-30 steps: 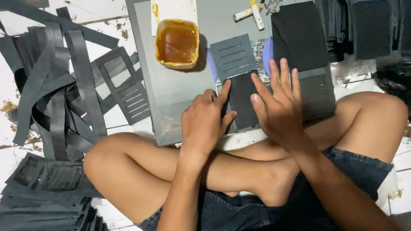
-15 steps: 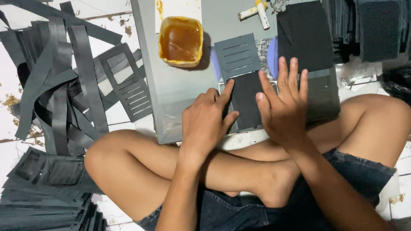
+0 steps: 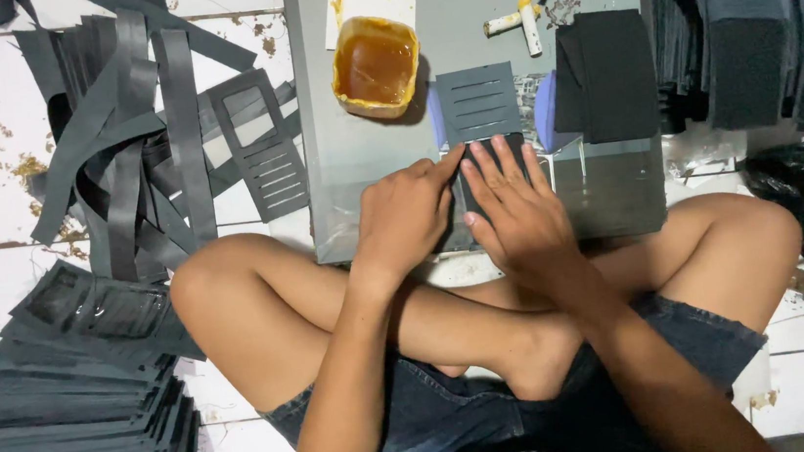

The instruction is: The person sits on the floor with a board on their lap, dips a small applicator into a container of glue, spreads glue onto black fabric pieces, and presses the glued fabric onto plastic frames, setting finished pieces aside in stacks.

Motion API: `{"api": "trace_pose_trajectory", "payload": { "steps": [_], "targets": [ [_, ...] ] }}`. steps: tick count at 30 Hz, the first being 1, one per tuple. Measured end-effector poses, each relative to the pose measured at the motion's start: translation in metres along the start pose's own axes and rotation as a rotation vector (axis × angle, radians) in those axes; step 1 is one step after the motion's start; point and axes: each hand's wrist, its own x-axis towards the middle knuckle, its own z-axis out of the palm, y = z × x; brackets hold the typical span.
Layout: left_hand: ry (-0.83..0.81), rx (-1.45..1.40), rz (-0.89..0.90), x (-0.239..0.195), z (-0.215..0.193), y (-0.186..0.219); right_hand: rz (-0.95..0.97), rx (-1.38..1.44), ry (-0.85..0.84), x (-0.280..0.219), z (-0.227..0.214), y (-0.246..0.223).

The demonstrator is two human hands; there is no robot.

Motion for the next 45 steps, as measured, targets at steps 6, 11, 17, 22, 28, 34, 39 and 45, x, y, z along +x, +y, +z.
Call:
{"api": "trace_pose_trajectory", "payload": {
  "steps": [6,11,17,22,28,34,39,45],
  "targets": [
    [-0.003,0.060,-0.040,0.004,0.015,0.001,-0.076,-0.054,-0.044,-0.017,0.001,0.001],
    [-0.017,0.054,-0.050,0.005,0.014,0.002,-0.087,-0.044,-0.100,-0.031,-0.015,-0.018],
    [-0.017,0.045,-0.061,0.006,0.018,0.002,-0.067,-0.085,-0.174,-0.066,-0.006,-0.029],
    [0.005,0.022,-0.075,0.001,0.017,0.003,-0.065,-0.097,-0.168,-0.079,-0.014,-0.044],
    [0.100,-0.067,-0.040,-0.011,0.008,0.005,0.033,0.229,0.082,-0.096,-0.028,-0.057],
    [0.155,-0.298,0.038,-0.037,-0.008,0.019,0.507,0.242,0.358,-0.084,-0.041,-0.034],
    [0.187,-0.708,-0.117,-0.057,0.004,0.046,0.689,0.176,0.135,-0.065,-0.038,-0.038],
    [0.135,-0.797,-0.213,-0.078,0.021,0.070,0.731,0.372,0.274,-0.081,-0.030,-0.041]
  ]
}}
